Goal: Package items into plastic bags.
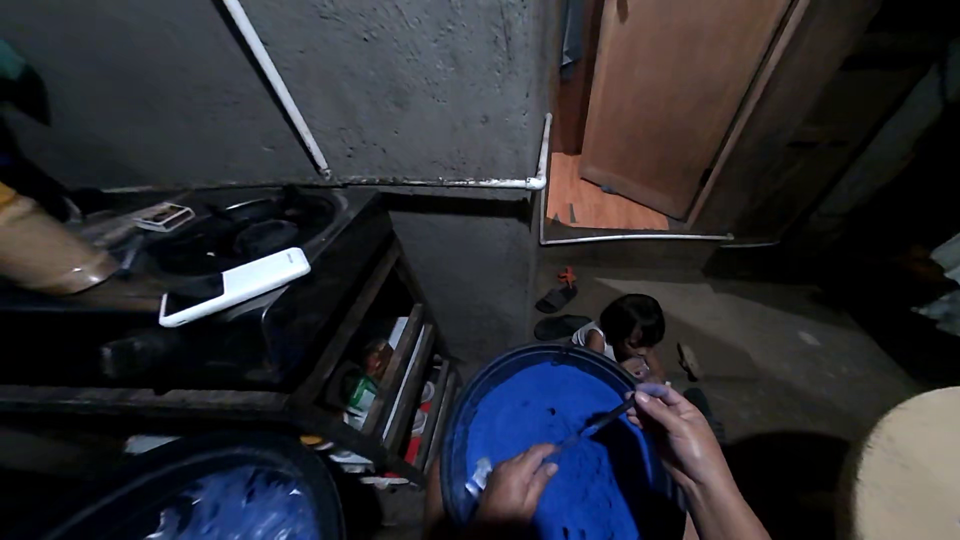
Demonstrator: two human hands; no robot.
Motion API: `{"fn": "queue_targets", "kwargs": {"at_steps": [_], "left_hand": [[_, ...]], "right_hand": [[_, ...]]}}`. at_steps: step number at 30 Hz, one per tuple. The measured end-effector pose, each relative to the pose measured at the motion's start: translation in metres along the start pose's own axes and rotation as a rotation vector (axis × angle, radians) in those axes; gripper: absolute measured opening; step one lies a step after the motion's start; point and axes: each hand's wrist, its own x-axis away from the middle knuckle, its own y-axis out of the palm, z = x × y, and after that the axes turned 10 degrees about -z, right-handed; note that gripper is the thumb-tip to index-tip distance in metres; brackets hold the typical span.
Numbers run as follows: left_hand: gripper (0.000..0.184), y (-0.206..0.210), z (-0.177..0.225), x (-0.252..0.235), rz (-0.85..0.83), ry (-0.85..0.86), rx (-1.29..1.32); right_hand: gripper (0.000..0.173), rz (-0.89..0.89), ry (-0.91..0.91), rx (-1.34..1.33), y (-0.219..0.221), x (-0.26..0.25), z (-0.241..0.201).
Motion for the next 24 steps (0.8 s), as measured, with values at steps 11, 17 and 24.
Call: {"fn": "queue_targets", "kwargs": {"at_steps": [11,17,24], "left_hand": [[0.034,0.002,0.003,-0.004,-0.042,-0.016,-0.015],[0.035,0.003,0.003,-0.004,-0.068,-0.039,0.019],[0.033,0.002,0.002,-0.003,-0.057,-0.040,0.027]], "right_hand": [[0.014,-0.153,-0.225,0.422,0.007,0.003,-0.009],[0.015,-0.239,-0.366,0.517,0.008,0.001,-0.007],[0.014,-0.203,-0.297,0.518,0.008,-0.002,-0.003]]}}
